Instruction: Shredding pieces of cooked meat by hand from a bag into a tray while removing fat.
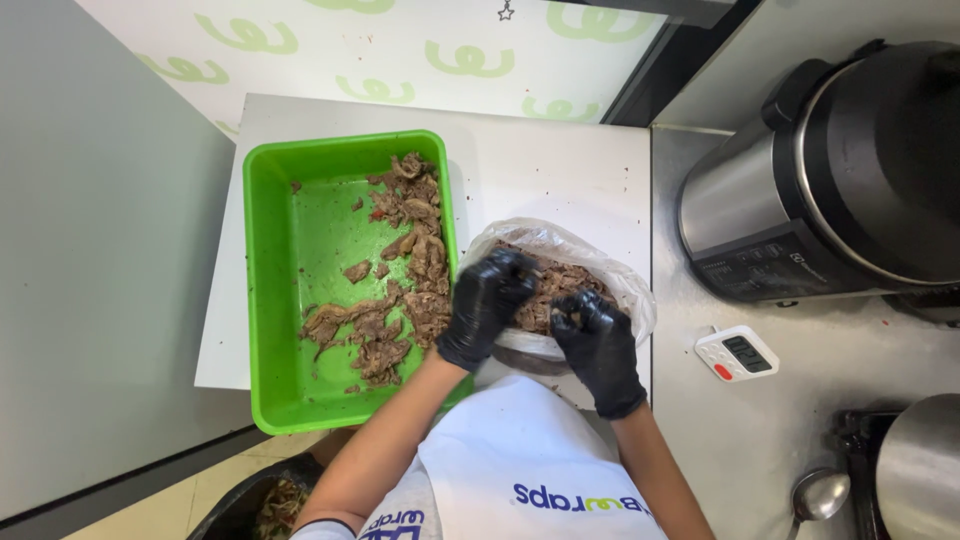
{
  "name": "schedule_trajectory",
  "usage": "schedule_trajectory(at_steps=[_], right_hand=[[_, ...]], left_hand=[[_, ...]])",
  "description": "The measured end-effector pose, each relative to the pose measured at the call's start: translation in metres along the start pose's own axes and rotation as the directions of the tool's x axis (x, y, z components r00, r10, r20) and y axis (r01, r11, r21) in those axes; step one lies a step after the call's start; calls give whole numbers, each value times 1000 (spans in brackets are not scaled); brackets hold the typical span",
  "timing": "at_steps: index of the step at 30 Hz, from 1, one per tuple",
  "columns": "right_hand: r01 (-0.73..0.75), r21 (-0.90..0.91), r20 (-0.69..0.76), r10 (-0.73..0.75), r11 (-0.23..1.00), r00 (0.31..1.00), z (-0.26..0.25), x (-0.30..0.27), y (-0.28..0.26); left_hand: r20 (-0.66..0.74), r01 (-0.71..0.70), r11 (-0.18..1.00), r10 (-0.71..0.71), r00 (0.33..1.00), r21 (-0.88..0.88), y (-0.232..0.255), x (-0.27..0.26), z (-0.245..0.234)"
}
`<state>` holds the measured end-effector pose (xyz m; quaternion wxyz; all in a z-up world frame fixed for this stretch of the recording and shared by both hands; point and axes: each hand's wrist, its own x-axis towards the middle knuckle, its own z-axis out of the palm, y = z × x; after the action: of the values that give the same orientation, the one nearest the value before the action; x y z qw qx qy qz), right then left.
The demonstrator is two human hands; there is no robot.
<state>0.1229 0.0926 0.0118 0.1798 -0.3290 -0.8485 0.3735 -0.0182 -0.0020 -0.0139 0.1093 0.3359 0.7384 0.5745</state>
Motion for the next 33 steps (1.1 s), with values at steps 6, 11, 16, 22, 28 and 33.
schedule_trajectory(at_steps=[6,11,16,22,28,33], right_hand=[[188,-153,62,-180,970,982,-22,7,17],[218,-248,139,-187,944,972,-7,15,46],[-76,-54,240,87,996,967,-9,24,30],[-222,329,215,156,918,964,1,33,48],[-289,375,176,239,881,955,12,40,48],[-325,492,191,264,808,945,-4,32,7]], left_hand=[[295,366,511,-218,930,-778,18,-4,-23],[250,-289,893,210,945,345,5,0,-13],[84,-326,849,322,943,416,16,-3,-10],[173,-180,983,183,968,-28,31,-1,-10],[139,126,925,-81,987,-358,35,-8,-1],[100,115,948,-89,991,-298,21,-8,-2]])
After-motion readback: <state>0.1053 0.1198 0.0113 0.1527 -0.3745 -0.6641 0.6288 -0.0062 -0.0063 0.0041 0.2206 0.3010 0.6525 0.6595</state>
